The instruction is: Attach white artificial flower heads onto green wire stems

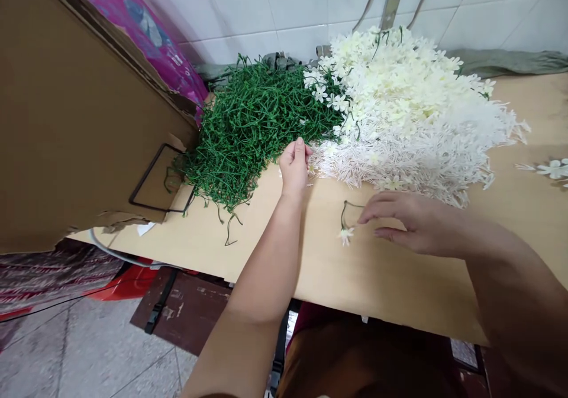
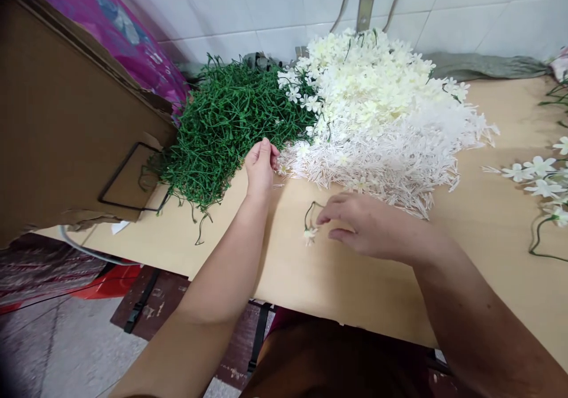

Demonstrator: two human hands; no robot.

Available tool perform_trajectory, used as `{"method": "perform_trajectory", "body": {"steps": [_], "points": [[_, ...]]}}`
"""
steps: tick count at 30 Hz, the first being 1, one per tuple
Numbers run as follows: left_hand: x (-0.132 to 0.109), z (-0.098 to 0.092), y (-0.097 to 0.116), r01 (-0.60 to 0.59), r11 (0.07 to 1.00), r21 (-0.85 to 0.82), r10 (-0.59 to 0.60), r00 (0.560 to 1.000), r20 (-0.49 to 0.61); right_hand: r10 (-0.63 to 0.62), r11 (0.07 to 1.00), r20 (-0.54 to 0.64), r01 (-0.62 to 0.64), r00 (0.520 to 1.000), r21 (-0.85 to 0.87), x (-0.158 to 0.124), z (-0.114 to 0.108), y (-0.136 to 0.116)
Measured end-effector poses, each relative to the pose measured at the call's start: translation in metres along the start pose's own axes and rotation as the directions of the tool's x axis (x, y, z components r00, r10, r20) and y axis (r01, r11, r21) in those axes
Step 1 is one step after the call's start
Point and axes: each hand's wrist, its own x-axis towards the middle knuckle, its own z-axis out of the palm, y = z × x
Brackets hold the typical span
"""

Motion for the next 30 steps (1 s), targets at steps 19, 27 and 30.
{"method": "perform_trajectory", "body": {"steps": [19, 27, 30], "points": [[-0.003, -0.029, 0.01, -0.323, 0.504, 0.801, -0.009, 0.925, 0.379, 0.173, 0.813, -0.495, -0.407, 0.852, -0.416, 0.049, 0.023, 0.061], [-0.001, -0.041, 0.014, -0.304, 0.585, 0.752, -0.102, 0.892, 0.44, 0.178, 0.741, -0.522, -0.463, 0.834, -0.487, 0.04, 0.04, 0.056], [0.0, -0.044, 0.013, -0.31, 0.591, 0.745, -0.099, 0.888, 0.449, 0.157, 0.772, -0.541, -0.444, 0.826, -0.455, 0.042, 0.043, 0.058]]}}
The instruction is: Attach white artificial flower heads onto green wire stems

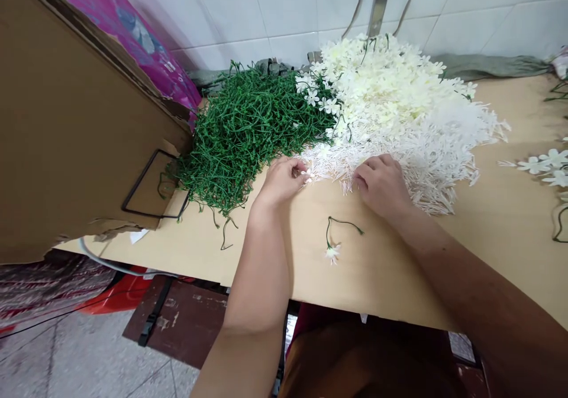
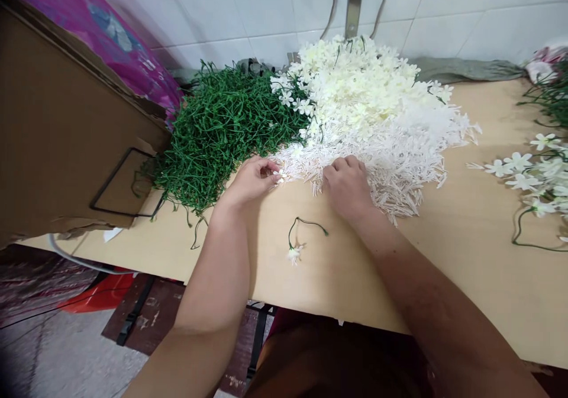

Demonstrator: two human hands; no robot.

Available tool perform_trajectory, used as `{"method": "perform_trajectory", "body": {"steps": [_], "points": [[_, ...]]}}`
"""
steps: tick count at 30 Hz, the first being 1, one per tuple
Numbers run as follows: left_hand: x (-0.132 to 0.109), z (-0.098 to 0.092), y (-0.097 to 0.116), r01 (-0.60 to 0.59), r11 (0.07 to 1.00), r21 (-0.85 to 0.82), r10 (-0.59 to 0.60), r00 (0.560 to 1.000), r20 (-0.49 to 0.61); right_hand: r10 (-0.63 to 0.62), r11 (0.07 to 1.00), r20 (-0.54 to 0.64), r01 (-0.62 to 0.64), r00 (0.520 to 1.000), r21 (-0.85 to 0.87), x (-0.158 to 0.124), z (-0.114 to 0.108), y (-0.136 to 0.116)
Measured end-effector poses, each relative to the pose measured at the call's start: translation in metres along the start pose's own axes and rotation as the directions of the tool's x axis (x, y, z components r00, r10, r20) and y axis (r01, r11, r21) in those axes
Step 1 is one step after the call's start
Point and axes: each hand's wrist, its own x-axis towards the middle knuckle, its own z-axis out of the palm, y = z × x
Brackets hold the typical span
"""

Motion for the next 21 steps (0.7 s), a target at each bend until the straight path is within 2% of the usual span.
{"method": "perform_trajectory", "body": {"steps": [4, 7, 10, 14, 19, 21], "points": [[0.004, 0.006, 0.001, -0.023, 0.993, -0.112, 0.012, 0.995, -0.102, 0.029, 0.98, -0.151, 0.002, 0.988, 0.199, 0.001, -0.001, 0.004], [0.006, 0.014, 0.006, -0.046, 0.967, -0.251, -0.005, 0.98, -0.197, 0.104, 0.927, -0.224, -0.012, 0.969, 0.375, 0.001, -0.005, 0.002], [0.005, 0.023, 0.014, -0.102, 0.942, -0.319, 0.035, 0.977, -0.208, 0.245, 0.803, -0.16, -0.107, 0.956, 0.586, 0.001, -0.008, -0.002], [0.004, 0.035, 0.023, -0.139, 0.934, -0.329, 0.083, 0.98, -0.178, 0.397, 0.558, -0.047, -0.2, 0.917, 0.806, 0.002, -0.011, -0.001], [0.002, 0.047, 0.031, -0.171, 0.906, -0.386, 0.117, 0.981, -0.158, 0.413, 0.273, 0.121, -0.249, 0.902, 0.929, 0.004, -0.011, 0.008], [0.0, 0.049, 0.036, -0.195, 0.885, -0.423, 0.139, 0.977, -0.161, 0.4, 0.195, 0.164, -0.259, 0.902, 0.946, 0.004, -0.011, 0.009]]}}
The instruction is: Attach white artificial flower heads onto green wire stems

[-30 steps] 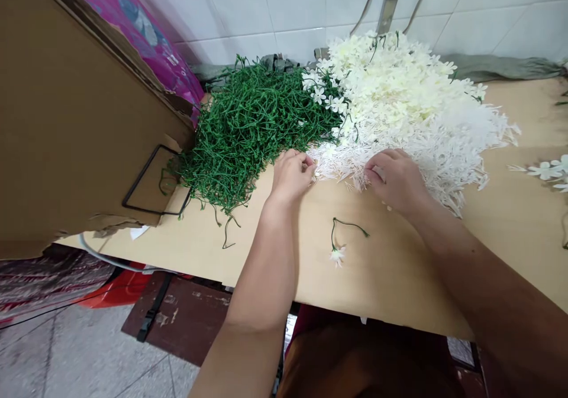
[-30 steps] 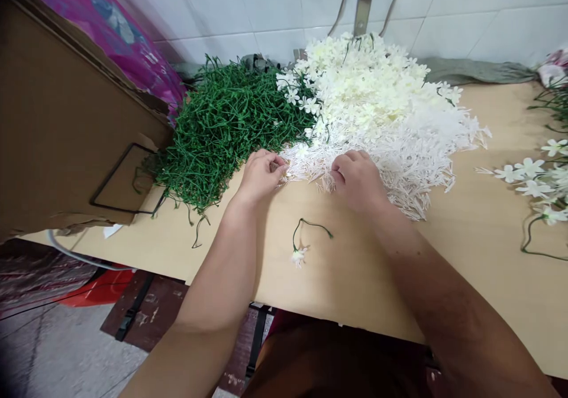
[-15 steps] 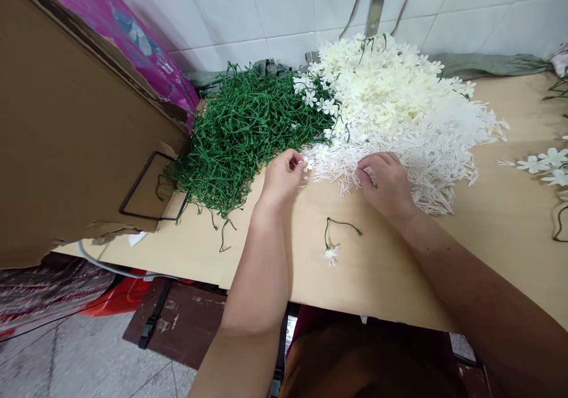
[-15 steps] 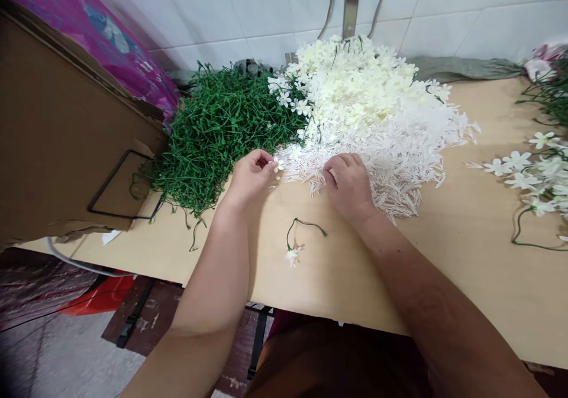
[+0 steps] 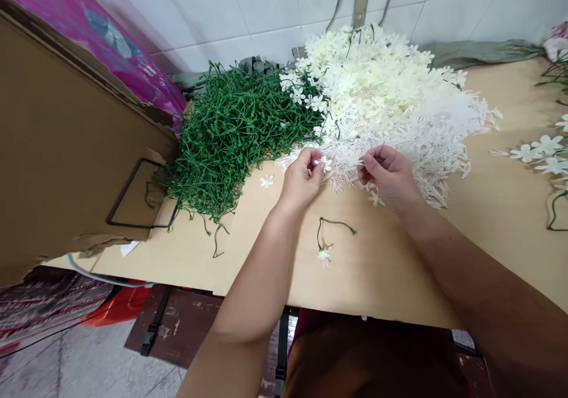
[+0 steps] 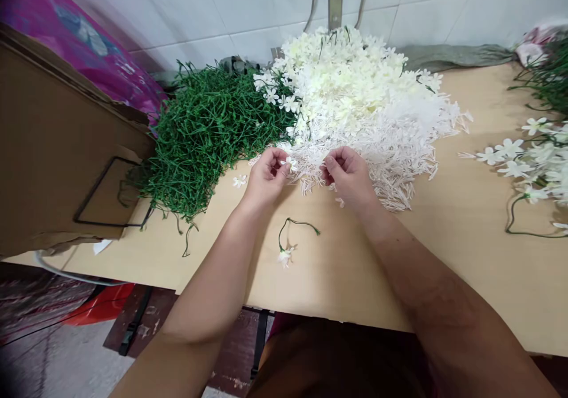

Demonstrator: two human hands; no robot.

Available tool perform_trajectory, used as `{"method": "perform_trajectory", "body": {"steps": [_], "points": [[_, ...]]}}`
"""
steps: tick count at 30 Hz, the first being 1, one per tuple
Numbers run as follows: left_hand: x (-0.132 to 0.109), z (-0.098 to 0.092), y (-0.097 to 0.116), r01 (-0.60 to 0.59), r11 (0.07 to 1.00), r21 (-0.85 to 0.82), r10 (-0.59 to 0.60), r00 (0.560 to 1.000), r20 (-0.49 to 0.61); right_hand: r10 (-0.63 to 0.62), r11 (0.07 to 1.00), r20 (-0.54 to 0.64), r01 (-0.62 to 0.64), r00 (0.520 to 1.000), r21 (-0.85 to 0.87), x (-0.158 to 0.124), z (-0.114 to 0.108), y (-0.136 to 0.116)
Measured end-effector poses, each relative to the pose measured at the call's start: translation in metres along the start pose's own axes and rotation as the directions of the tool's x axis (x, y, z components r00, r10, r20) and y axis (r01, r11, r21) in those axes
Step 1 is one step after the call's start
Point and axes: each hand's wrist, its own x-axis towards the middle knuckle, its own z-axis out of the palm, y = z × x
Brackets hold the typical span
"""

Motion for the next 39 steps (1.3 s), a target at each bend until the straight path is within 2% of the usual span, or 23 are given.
{"method": "perform_trajectory", "body": {"steps": [3, 9, 13, 20, 22, 24, 26, 27, 29, 32, 35, 39], "points": [[-0.002, 0.005, 0.008, 0.007, 0.995, -0.1, -0.003, 0.999, 0.037, 0.024, 0.999, 0.054, -0.025, 0.998, 0.025, -0.001, 0.002, 0.0], [-0.004, 0.014, 0.017, 0.139, 0.954, -0.266, -0.113, 0.987, 0.11, 0.011, 1.0, 0.115, -0.01, 0.993, -0.003, -0.003, 0.004, -0.003], [-0.004, 0.018, 0.016, 0.191, 0.931, -0.31, -0.17, 0.981, 0.095, -0.092, 0.989, 0.073, 0.1, 0.993, -0.109, -0.008, 0.01, -0.003], [-0.002, 0.016, 0.013, 0.196, 0.923, -0.332, -0.191, 0.98, 0.048, -0.267, 0.89, 0.022, 0.255, 0.963, -0.378, -0.013, 0.015, 0.004], [-0.002, 0.017, 0.011, 0.208, 0.913, -0.351, -0.204, 0.978, 0.049, -0.346, 0.841, -0.035, 0.294, 0.938, -0.454, -0.012, 0.013, 0.004], [-0.002, 0.019, 0.01, 0.218, 0.907, -0.361, -0.213, 0.976, 0.054, -0.445, 0.768, -0.076, 0.337, 0.893, -0.544, -0.011, 0.011, 0.003], [-0.004, 0.02, 0.01, 0.207, 0.915, -0.347, -0.202, 0.978, 0.051, -0.499, 0.716, -0.056, 0.374, 0.865, -0.59, -0.013, 0.011, 0.001], [-0.005, 0.02, 0.011, 0.19, 0.927, -0.325, -0.185, 0.982, 0.045, -0.487, 0.722, -0.027, 0.385, 0.873, -0.575, -0.014, 0.012, 0.0], [-0.007, 0.019, 0.014, 0.123, 0.964, -0.235, -0.122, 0.992, 0.018, -0.389, 0.805, 0.036, 0.359, 0.92, -0.472, -0.017, 0.015, -0.001], [-0.01, 0.015, 0.019, -0.034, 0.999, -0.026, 0.033, 0.999, -0.018, -0.186, 0.942, 0.084, 0.201, 0.979, -0.267, -0.019, 0.021, -0.002], [-0.012, 0.012, 0.022, -0.165, 0.977, 0.138, 0.169, 0.986, -0.012, -0.047, 0.987, 0.052, 0.055, 0.998, -0.152, -0.019, 0.023, -0.004], [-0.013, 0.011, 0.023, -0.234, 0.938, 0.255, 0.243, 0.97, -0.003, 0.085, 0.996, 0.03, -0.083, 0.996, -0.044, -0.017, 0.024, -0.009]]}}
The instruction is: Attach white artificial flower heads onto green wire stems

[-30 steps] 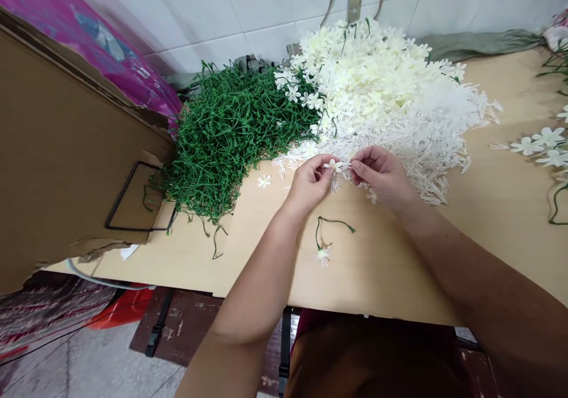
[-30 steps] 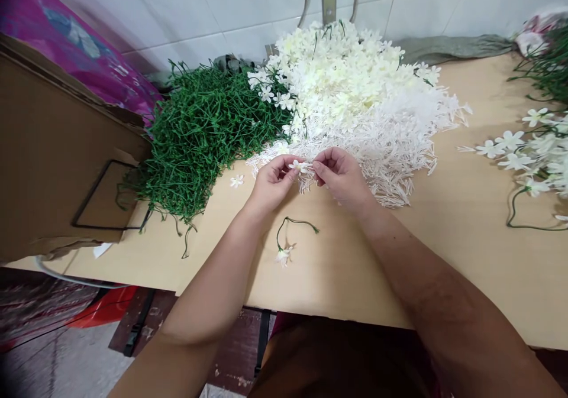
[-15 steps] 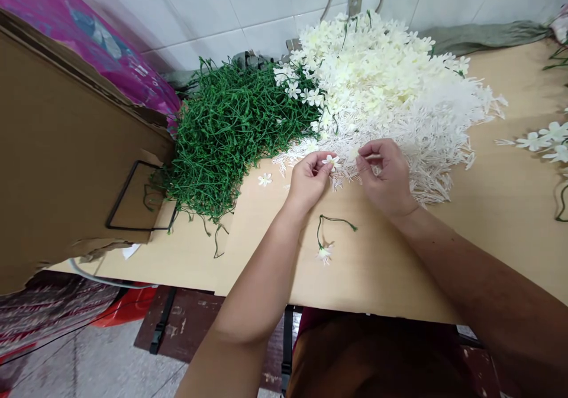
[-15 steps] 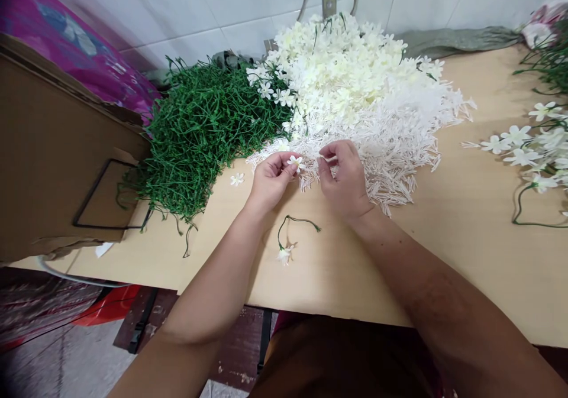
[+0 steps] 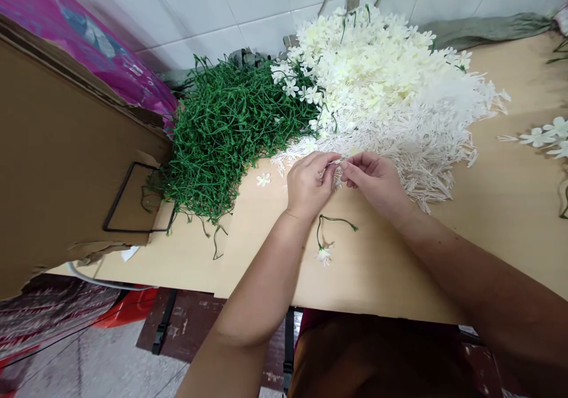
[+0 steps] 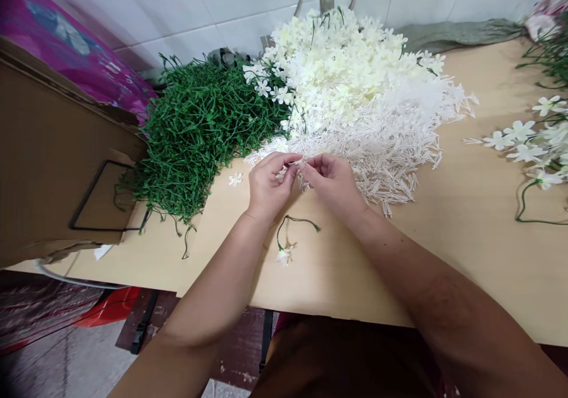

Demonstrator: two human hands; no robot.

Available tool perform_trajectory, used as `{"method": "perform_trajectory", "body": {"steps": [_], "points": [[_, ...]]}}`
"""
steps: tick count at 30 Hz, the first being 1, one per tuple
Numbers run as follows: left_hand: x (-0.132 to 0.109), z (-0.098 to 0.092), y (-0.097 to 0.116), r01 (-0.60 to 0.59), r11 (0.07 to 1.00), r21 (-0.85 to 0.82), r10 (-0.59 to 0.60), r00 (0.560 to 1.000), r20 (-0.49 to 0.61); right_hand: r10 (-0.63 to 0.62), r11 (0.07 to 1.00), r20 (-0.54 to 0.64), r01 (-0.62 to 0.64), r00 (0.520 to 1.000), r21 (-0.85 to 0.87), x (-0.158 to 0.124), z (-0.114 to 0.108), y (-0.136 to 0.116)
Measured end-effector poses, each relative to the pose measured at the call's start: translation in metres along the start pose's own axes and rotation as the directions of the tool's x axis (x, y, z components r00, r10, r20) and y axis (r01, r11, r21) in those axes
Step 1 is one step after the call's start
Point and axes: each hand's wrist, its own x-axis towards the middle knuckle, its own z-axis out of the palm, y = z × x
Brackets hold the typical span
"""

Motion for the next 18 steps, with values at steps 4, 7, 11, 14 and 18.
{"method": "perform_trajectory", "body": {"steps": [4, 7, 11, 14, 18], "points": [[-0.0001, -0.0008, 0.0005, 0.006, 0.997, 0.073, -0.005, 1.0, -0.011, 0.062, 0.996, -0.029, -0.06, 0.998, 0.061, -0.0005, 0.0022, -0.0026], [-0.0004, -0.0014, 0.0016, -0.002, 0.996, 0.093, 0.002, 1.0, 0.007, 0.088, 0.992, -0.005, -0.087, 0.996, 0.087, -0.0005, 0.0033, -0.0018], [-0.001, -0.0009, 0.0028, -0.026, 0.995, 0.092, 0.025, 1.0, 0.01, 0.103, 0.982, 0.021, -0.105, 0.994, 0.154, 0.0013, 0.0028, 0.0017], [-0.001, 0.0001, 0.0028, -0.019, 0.995, 0.1, 0.019, 1.0, 0.005, 0.106, 0.975, 0.036, -0.111, 0.994, 0.192, 0.0031, 0.0019, 0.0042], [-0.0012, 0.0011, 0.0014, -0.018, 0.99, 0.143, 0.018, 1.0, 0.004, 0.127, 0.964, 0.043, -0.134, 0.991, 0.228, 0.0044, 0.0016, 0.0049]]}}
